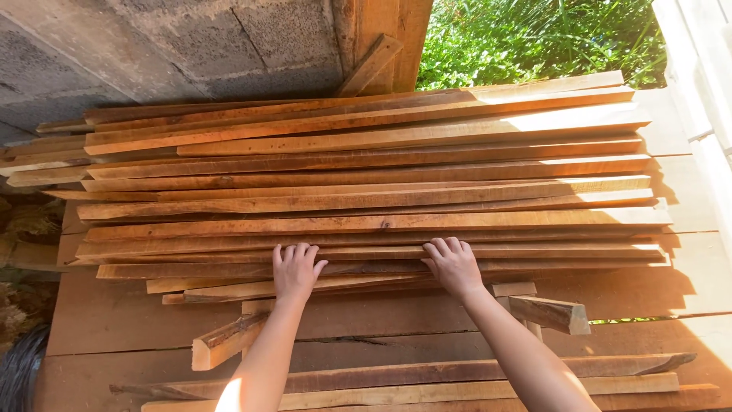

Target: Organizing and stacking thin wooden strips on a workbench.

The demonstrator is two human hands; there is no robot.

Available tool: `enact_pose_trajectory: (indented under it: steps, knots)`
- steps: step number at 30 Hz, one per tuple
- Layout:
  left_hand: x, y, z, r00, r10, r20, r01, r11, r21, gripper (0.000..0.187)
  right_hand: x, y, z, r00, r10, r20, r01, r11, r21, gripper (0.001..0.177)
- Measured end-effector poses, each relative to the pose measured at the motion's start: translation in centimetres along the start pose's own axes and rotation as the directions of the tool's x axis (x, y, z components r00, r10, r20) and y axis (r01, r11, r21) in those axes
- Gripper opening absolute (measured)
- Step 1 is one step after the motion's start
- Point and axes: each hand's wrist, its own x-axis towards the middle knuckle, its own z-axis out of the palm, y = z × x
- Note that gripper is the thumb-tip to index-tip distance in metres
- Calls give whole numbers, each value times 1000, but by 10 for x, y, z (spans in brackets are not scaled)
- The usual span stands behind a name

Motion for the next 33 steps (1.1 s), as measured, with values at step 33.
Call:
enact_pose_trajectory:
  steps: [33]
  knots:
    - [49, 32, -93, 999, -7, -50, -7, 957, -291, 78, 57, 36, -42, 943, 324, 81, -334, 923, 192, 67]
